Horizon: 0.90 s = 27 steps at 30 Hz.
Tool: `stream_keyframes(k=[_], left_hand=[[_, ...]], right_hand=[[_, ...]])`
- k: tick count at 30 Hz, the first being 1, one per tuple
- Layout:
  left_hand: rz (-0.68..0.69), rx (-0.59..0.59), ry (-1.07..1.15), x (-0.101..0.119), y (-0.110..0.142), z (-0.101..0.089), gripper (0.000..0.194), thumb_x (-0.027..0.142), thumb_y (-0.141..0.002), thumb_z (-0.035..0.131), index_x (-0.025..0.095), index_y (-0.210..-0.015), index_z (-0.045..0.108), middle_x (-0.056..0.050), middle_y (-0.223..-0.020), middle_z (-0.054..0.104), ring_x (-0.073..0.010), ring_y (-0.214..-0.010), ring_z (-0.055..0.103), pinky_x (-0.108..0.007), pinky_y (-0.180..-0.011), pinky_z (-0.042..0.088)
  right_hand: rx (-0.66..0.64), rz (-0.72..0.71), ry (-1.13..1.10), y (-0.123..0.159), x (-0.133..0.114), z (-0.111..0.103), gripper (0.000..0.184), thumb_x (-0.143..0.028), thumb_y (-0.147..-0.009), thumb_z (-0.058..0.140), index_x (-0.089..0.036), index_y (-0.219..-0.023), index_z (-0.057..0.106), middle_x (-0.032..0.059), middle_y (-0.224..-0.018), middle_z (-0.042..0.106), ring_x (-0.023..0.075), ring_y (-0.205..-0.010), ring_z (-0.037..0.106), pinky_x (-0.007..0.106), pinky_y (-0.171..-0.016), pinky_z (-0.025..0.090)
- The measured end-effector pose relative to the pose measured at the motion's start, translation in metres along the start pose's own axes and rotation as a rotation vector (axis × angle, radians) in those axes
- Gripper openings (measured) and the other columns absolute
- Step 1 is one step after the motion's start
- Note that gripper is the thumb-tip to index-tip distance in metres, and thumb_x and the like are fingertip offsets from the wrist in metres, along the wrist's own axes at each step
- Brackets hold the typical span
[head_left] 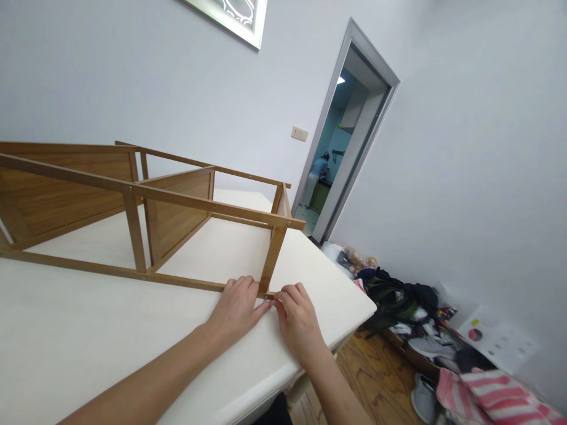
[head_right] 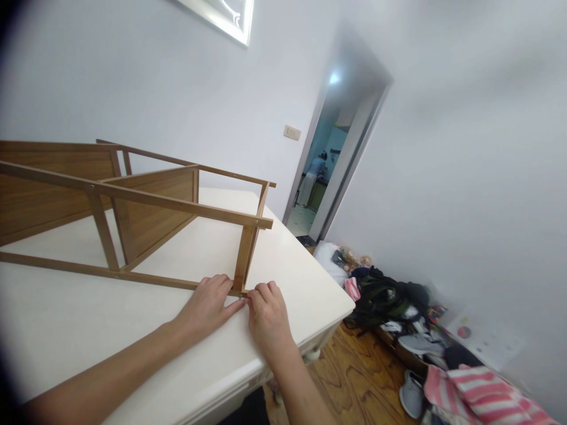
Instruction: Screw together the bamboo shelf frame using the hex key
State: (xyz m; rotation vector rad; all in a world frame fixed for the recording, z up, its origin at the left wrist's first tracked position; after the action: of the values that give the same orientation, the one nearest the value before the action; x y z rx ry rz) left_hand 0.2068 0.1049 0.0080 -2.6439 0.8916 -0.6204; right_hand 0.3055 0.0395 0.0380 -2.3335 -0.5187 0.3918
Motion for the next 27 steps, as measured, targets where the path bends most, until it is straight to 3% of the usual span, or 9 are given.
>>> stream_keyframes(k=[10, 15, 21, 27], left_hand=[[-0.013, -0.032, 0.010, 0.000, -0.001, 0.000, 0.031, 0.043, -0.094, 0.057, 0.013, -0.098, 0.065, -0.011, -0.098, 0.067, -0.0299, -0.100, 0.062, -0.044, -0.089, 0.042], [-0.018, -0.030, 0.035, -0.003, -0.001, 0.003, 0.030, 0.043, -0.093, 0.056, 0.014, -0.095, 0.065, -0.011, -0.097, 0.067, -0.0310, -0.098, 0.062, -0.045, -0.088, 0.042], [-0.039, -0.048, 0.273, -0.011, -0.004, 0.006, 0.014, 0.031, -0.089, 0.055, 0.020, -0.093, 0.063, -0.006, -0.101, 0.067, -0.0264, -0.101, 0.062, -0.042, -0.091, 0.040], [-0.127, -0.101, 0.418, -0.014, -0.006, 0.005, 0.023, 0.032, -0.094, 0.041, 0.021, -0.101, 0.060, -0.006, -0.102, 0.069, -0.0257, -0.101, 0.059, -0.044, -0.094, 0.038]], right_hand=[[-0.021, 0.038, 0.026, 0.002, 0.004, 0.004, 0.022, -0.001, -0.090, 0.052, -0.019, -0.087, 0.063, 0.0065, -0.083, 0.062, 0.0227, -0.080, 0.051, 0.037, -0.068, 0.048], [-0.045, 0.037, 0.016, 0.001, 0.004, 0.005, 0.021, -0.002, -0.091, 0.052, -0.019, -0.093, 0.065, 0.0074, -0.086, 0.063, 0.0229, -0.082, 0.050, 0.037, -0.069, 0.047], [-0.136, -0.010, 0.004, -0.001, 0.002, 0.012, 0.031, 0.001, -0.090, 0.049, -0.021, -0.100, 0.068, 0.0073, -0.092, 0.064, 0.0224, -0.085, 0.049, 0.036, -0.071, 0.046], [-0.126, -0.067, -0.137, -0.003, -0.003, 0.009, 0.030, 0.000, -0.089, 0.048, -0.021, -0.096, 0.068, 0.0077, -0.093, 0.064, 0.0215, -0.086, 0.051, 0.035, -0.072, 0.047]])
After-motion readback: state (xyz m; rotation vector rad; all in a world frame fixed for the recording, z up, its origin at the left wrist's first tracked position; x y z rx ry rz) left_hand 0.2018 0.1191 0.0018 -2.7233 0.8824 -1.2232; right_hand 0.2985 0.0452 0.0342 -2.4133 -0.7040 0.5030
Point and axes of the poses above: each hand's wrist, its own y-axis away from the middle knuckle, its own z-axis out of the palm, x = y × z, the point moved 9 cm from there along -y, towards the middle knuckle
